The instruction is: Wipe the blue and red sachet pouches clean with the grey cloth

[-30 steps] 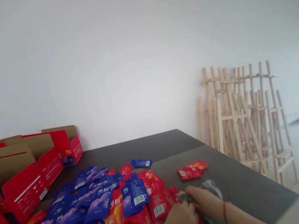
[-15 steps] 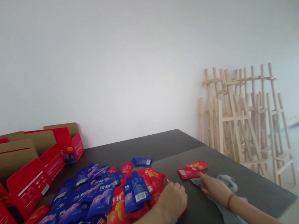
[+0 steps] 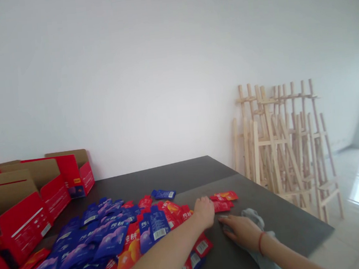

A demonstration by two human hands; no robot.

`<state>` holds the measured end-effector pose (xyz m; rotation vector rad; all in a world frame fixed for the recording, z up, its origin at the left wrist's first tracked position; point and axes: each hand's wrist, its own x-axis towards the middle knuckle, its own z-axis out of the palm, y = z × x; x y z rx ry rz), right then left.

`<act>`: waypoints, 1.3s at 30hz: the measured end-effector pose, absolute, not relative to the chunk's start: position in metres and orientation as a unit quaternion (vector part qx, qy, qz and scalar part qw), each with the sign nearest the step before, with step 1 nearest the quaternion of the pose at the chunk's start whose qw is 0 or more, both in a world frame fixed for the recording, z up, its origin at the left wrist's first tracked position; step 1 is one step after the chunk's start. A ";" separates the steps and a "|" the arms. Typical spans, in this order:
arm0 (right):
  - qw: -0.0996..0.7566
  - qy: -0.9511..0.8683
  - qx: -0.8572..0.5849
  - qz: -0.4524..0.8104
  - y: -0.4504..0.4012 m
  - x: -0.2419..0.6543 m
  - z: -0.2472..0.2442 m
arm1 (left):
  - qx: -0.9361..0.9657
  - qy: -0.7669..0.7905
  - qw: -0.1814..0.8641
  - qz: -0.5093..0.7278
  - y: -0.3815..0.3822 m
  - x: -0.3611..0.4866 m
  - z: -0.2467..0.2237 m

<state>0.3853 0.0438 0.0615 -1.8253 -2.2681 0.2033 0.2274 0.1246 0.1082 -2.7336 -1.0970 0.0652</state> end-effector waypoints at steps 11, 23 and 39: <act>0.238 -0.678 -0.690 0.079 0.029 0.439 0.061 | -0.907 -0.417 0.021 -0.049 0.075 0.247 0.089; 0.127 -0.812 -0.560 0.104 0.056 0.376 0.071 | -0.956 -0.255 0.117 -0.085 0.018 0.207 0.014; 0.110 -0.806 -0.578 0.068 0.043 0.355 0.063 | -0.881 -0.272 0.247 -0.300 0.025 0.247 -0.081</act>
